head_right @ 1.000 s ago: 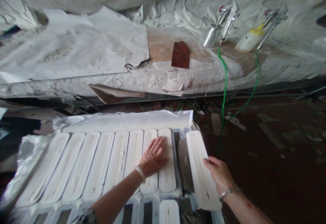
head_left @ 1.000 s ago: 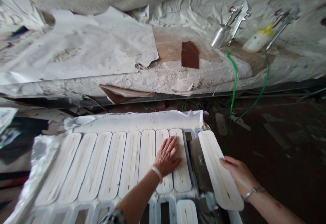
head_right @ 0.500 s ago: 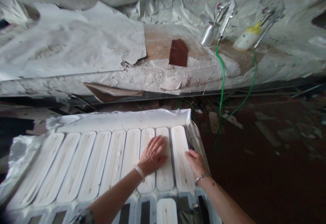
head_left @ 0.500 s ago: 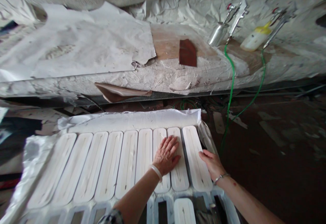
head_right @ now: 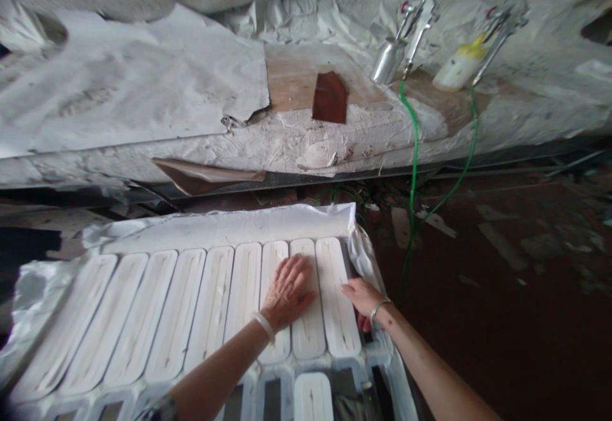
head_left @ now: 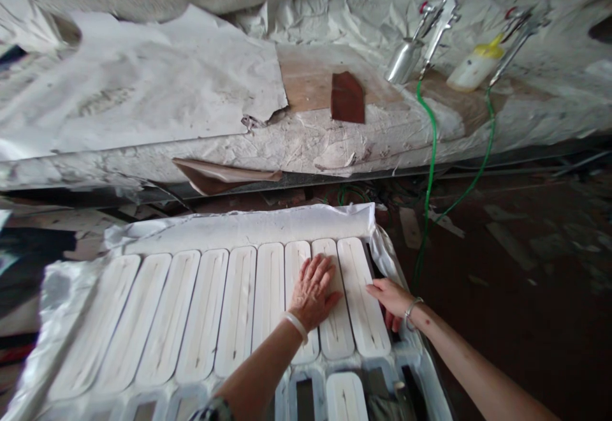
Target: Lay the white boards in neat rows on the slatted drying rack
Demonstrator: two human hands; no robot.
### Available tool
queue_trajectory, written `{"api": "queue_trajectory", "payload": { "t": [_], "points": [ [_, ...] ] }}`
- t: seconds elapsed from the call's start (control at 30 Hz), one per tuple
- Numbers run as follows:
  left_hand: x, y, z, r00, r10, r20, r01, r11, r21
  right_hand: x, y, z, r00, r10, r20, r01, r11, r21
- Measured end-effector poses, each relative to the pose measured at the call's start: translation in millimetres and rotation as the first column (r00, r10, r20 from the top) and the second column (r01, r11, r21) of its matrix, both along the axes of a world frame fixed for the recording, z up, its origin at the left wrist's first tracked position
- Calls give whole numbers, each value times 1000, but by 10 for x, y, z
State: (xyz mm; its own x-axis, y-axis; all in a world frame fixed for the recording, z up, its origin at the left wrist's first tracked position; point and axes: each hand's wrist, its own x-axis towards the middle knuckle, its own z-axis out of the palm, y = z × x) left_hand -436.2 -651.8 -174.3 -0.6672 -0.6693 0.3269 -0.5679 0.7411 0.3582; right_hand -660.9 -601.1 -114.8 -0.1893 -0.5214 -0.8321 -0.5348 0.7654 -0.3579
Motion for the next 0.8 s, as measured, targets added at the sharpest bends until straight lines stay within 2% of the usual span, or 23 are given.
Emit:
{"api": "queue_trajectory", "payload": {
  "t": [0.13,0.2,0.37,0.5,0.63,0.77,0.8],
  "points": [
    [-74,7,-24,999,-32,10,32,999,-5,-6,-63,32,991,131,-32,-128,989,79],
    [-131,17,-36,998,-70,5,70,997,-22,5,-78,35,978,186,-89,-180,981,76],
    [-281,70,-69,991,-119,63,119,993,2,85,-151,82,892,256,-373,-316,942,-109],
    [-307,94,-23,990,-118,75,112,991,70,157,-58,238,820,244,-518,-388,903,-187],
    [-288,80,13,981,-153,117,135,980,143,495,462,410,827,246,-505,-416,873,-255],
    [-278,65,-19,974,-171,151,145,974,172,1096,1419,468,878,374,-297,-464,817,-343],
    [-277,66,-21,972,-172,159,144,974,173,1234,1689,447,896,351,-274,-441,785,-436]
  ]
}}
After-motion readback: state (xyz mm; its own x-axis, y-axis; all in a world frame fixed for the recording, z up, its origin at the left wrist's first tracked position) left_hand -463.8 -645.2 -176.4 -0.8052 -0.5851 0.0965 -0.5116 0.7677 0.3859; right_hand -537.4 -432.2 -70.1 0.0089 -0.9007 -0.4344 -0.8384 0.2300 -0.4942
